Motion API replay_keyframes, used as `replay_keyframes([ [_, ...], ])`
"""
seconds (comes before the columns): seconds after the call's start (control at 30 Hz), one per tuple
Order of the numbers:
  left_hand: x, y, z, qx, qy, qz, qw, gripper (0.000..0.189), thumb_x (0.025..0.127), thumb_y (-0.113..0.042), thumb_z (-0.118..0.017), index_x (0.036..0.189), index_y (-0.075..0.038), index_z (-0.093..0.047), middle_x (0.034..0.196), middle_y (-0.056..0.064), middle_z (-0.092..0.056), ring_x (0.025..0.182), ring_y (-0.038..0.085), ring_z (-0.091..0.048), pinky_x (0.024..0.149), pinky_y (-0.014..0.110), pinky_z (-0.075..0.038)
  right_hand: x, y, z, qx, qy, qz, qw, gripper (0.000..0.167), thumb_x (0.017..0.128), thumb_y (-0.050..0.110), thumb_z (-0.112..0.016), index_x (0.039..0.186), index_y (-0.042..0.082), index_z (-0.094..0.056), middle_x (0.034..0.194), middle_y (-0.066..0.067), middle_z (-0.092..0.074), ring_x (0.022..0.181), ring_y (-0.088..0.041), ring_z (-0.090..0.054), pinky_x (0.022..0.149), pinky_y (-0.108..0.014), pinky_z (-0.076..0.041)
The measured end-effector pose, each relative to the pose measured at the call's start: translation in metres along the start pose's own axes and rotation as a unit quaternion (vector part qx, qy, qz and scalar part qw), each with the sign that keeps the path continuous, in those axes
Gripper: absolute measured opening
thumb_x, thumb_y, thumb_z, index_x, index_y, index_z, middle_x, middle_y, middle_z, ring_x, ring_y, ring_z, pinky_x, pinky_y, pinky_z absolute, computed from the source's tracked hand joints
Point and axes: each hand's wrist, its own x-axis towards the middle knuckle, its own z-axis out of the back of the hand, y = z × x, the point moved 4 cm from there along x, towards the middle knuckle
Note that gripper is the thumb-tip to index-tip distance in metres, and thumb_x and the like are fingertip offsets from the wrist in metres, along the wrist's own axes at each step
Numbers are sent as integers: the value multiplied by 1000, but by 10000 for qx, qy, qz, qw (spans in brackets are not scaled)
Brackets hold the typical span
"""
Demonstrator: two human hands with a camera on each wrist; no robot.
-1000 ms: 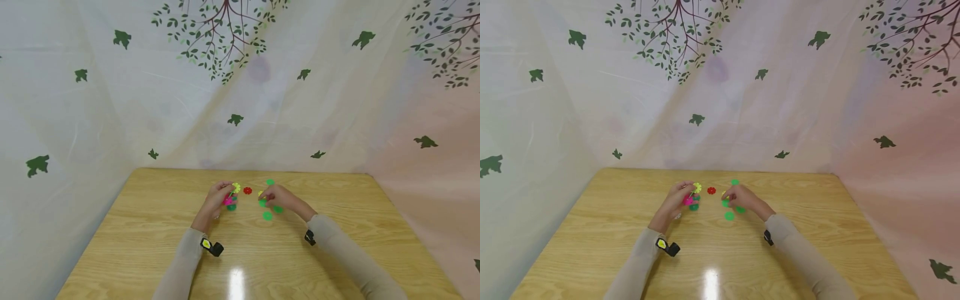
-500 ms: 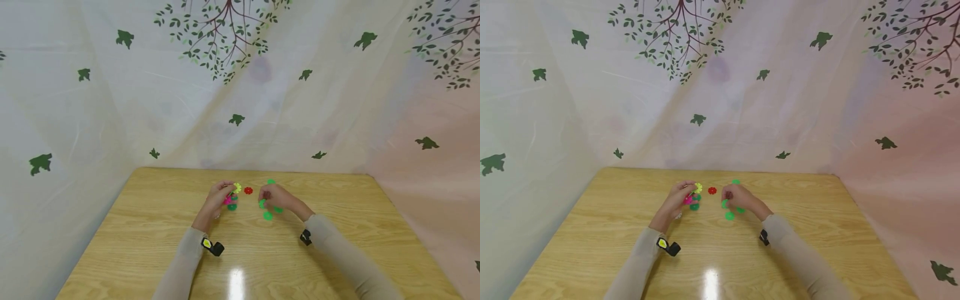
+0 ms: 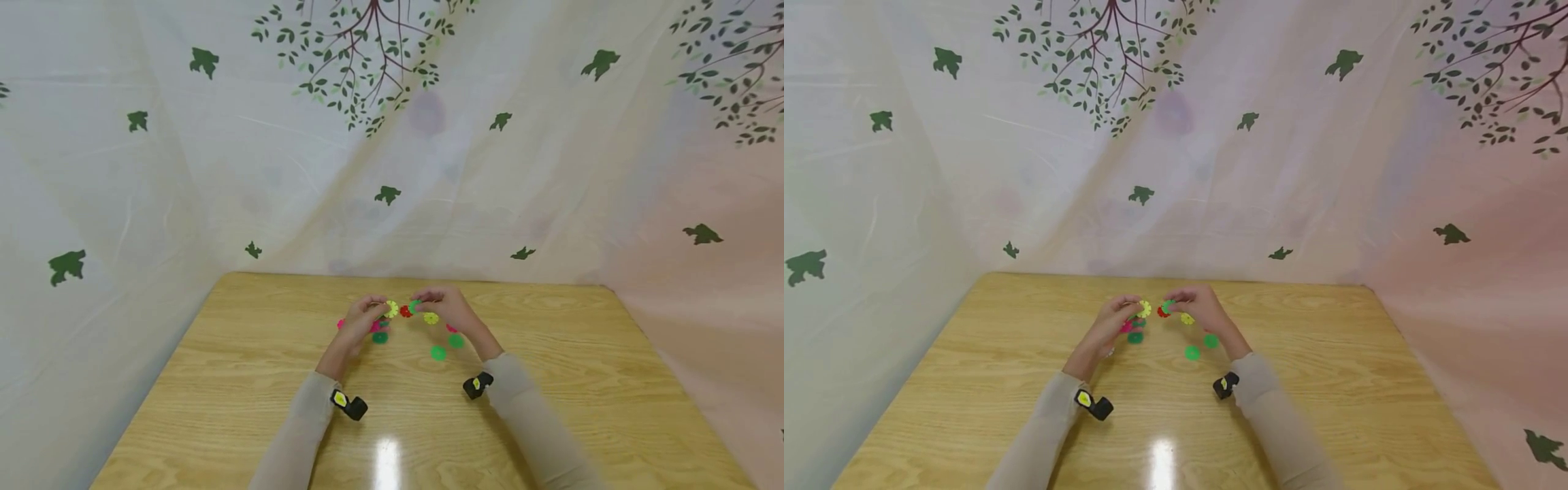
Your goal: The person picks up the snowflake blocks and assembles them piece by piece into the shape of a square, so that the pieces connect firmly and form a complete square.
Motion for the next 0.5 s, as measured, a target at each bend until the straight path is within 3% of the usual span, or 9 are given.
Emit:
replay_keyframes([
  [0.13,0,0,0,-7,33,-92,10000,22,100,-11,-61,118,2,-60,99,3,-63,86,17,-66,87,43,-61,3,6,-5,495,-219,26,9985,26,92,3,-73,113,-13,-70,104,-19,-76,87,-5,-72,87,-53,-59],
  [0.23,1,1,0,-25,75,-149,9999,20,100,-10,-62,116,1,-60,97,2,-63,86,17,-66,87,43,-61,4,10,-8,724,-388,49,9966,24,91,2,-74,110,-12,-71,102,-16,-77,89,-13,-74,85,-42,-62],
  [0.33,2,2,1,-44,122,-195,9997,18,99,-10,-62,114,1,-60,97,2,-65,86,16,-66,86,44,-62,6,12,-11,908,-514,85,9945,20,91,1,-74,107,-12,-72,100,-18,-77,88,-18,-75,83,-39,-62],
  [0.5,4,2,1,-61,160,-174,9997,18,99,-9,-62,114,1,-60,95,1,-65,83,13,-66,85,41,-62,9,11,-16,979,-579,289,9931,15,90,1,-74,102,-8,-74,100,-26,-74,83,-9,-73,82,-39,-63],
])
